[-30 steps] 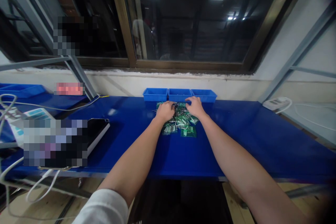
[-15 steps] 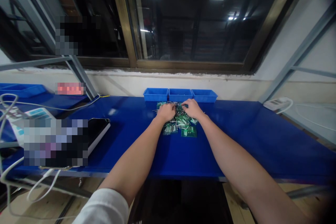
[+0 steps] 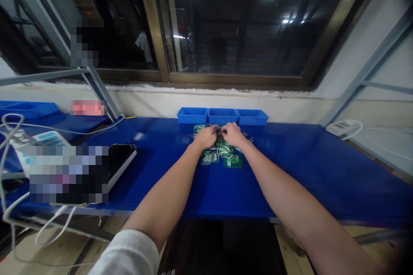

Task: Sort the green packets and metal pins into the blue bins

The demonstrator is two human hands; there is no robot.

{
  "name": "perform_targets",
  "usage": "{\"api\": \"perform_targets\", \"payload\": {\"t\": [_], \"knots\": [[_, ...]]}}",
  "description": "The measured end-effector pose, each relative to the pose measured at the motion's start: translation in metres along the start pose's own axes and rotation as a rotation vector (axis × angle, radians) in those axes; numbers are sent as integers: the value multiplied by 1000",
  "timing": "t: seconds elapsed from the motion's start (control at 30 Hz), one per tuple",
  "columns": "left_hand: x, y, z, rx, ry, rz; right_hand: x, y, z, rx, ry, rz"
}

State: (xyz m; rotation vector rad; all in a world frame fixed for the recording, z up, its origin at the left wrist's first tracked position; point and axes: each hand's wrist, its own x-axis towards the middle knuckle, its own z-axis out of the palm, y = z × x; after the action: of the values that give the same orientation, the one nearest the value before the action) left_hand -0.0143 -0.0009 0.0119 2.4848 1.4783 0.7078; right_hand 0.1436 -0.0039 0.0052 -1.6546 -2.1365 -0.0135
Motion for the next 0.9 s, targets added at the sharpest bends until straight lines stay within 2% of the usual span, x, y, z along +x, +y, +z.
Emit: {"api": "perform_targets", "payload": {"t": [0.27, 0.43, 0.63, 0.77, 0.9], "knots": [[1, -1, -2, 11, 174, 68, 1, 5, -5, 105, 124, 11], [2, -1, -4, 33, 207, 100, 2, 4, -10, 230, 184, 9], [3, -2, -5, 51, 195, 86, -1, 2, -12, 671, 190, 20], [3, -2, -4, 40, 196, 86, 0, 3, -14, 824, 219, 14], [2, -3, -3, 7, 258, 105, 2, 7, -15, 951, 284, 102]]}}
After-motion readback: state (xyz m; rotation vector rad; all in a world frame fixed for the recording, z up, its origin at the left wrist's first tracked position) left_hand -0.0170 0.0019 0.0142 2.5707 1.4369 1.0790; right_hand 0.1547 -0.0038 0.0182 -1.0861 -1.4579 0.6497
